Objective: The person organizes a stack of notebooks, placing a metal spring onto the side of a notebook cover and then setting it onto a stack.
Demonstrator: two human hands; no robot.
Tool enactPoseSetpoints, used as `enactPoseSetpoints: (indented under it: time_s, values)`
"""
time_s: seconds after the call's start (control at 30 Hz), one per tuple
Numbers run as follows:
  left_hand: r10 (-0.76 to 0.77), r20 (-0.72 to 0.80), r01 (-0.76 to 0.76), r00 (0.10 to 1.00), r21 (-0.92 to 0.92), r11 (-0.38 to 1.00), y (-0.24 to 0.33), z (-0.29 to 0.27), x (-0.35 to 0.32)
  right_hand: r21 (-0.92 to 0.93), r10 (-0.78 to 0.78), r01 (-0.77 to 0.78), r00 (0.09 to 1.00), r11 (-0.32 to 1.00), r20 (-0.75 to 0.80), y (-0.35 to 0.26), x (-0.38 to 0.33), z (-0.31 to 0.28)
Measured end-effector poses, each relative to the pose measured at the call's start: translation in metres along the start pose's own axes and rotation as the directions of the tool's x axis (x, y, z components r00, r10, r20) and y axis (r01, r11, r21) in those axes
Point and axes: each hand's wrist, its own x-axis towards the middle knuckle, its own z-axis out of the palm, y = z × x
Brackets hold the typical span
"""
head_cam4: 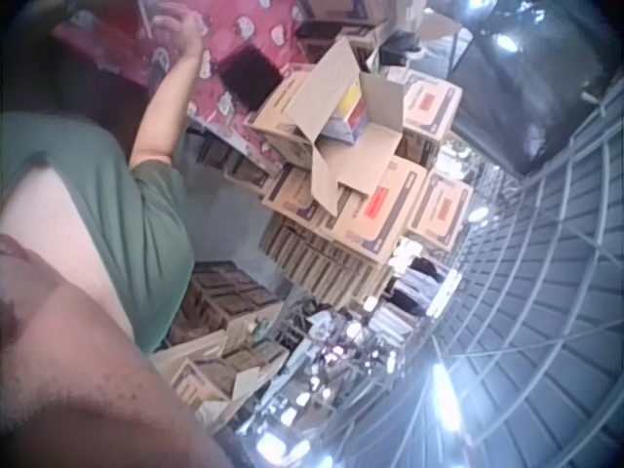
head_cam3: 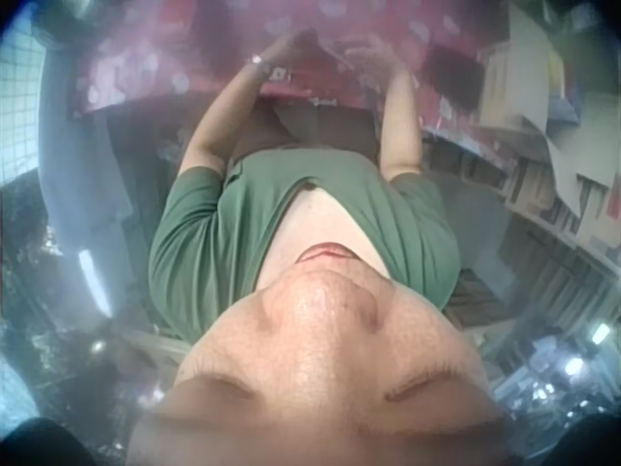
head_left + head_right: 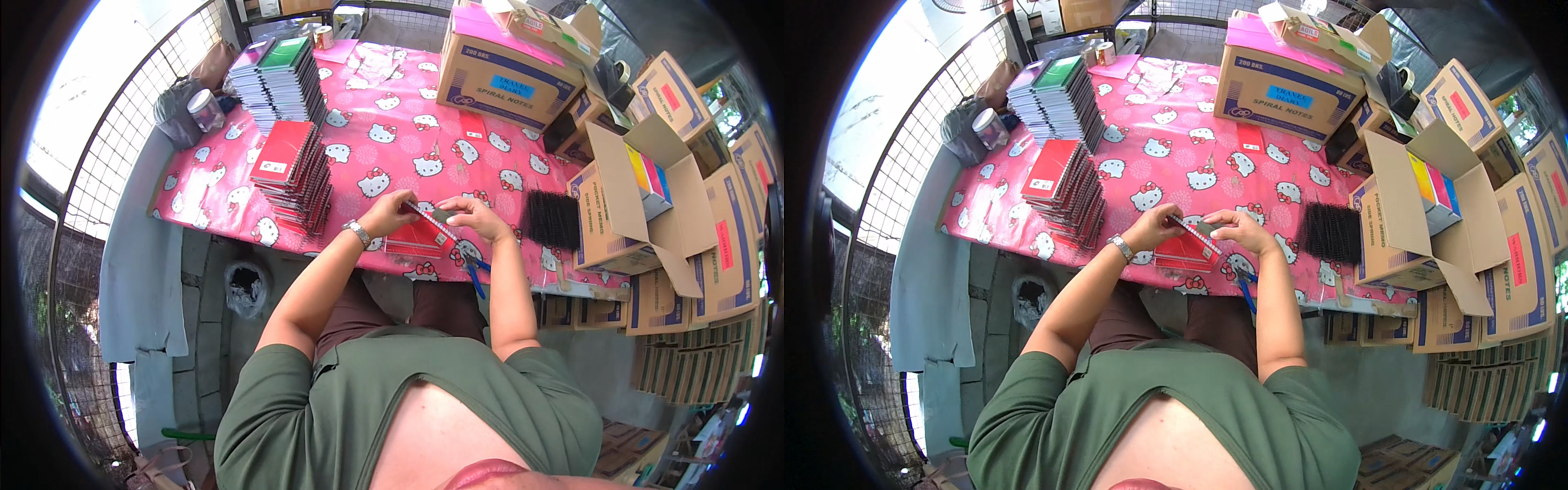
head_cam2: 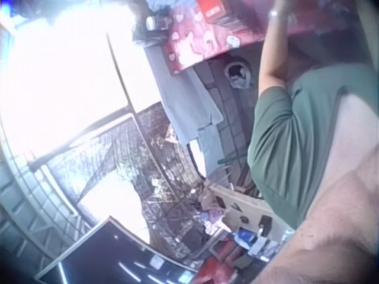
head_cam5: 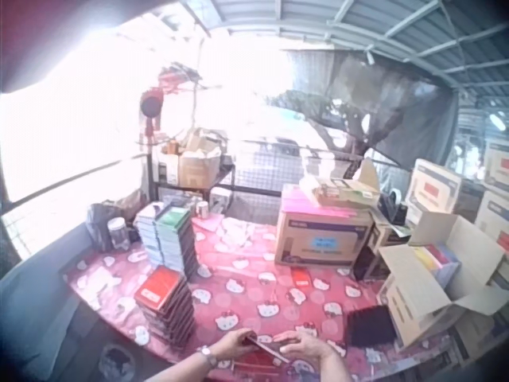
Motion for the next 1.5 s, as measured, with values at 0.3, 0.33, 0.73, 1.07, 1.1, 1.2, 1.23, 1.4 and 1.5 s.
enactPoseSetpoints:
  time_s: [0.3, 0.33, 0.73, 1.07, 1.1, 1.2, 1.23, 1.4, 1.5]
  values:
    - [-0.247, -0.176, 0.177, 0.953, -0.337, 0.925, -0.014, 0.014, -0.005, -0.716, -0.494, -0.328, 0.547, 0.617, -0.676, 0.087, -0.076, 0.01]
    - [-0.268, -0.205, 0.179, 0.941, -0.371, 0.911, -0.011, 0.018, -0.007, -0.707, -0.486, -0.424, 0.521, 0.566, -0.702, 0.095, -0.099, 0.027]
    - [0.179, -0.573, -0.165, 0.8, 0.077, 0.983, 0.049, 0.053, -0.013, -0.697, -0.548, 0.039, 0.649, 0.716, -0.528, -0.047, -0.057, 0.12]
    - [0.155, -0.608, -0.121, 0.779, 0.097, 0.988, 0.054, 0.045, -0.023, -0.517, -0.378, 0.058, 0.751, 0.854, -0.541, -0.056, -0.049, 0.121]
    - [0.222, -0.612, -0.16, 0.759, 0.155, 0.975, 0.056, 0.044, -0.023, -0.257, -0.193, 0.052, 0.806, 0.965, -0.559, -0.055, -0.052, 0.121]
    - [0.415, -0.585, -0.255, 0.697, 0.339, 0.906, 0.061, 0.036, -0.025, 0.502, 0.125, 0.08, 0.924, 0.861, -0.362, -0.048, -0.053, 0.113]
    - [0.474, -0.558, -0.277, 0.681, 0.403, 0.872, 0.062, 0.029, -0.025, 0.486, 0.076, 0.137, 0.917, 0.863, -0.393, -0.053, -0.053, 0.117]
    - [0.363, -0.825, -0.166, 0.433, 0.324, 0.932, 0.089, -0.07, -0.034, -0.188, -0.074, -0.059, 0.774, 0.98, -0.629, 0.004, -0.072, 0.083]
    - [-0.05, -0.935, -0.229, 0.351, -0.137, 0.964, 0.106, -0.138, -0.056, -0.565, -0.205, -0.271, 0.742, 0.78, -0.639, 0.077, -0.101, 0.053]
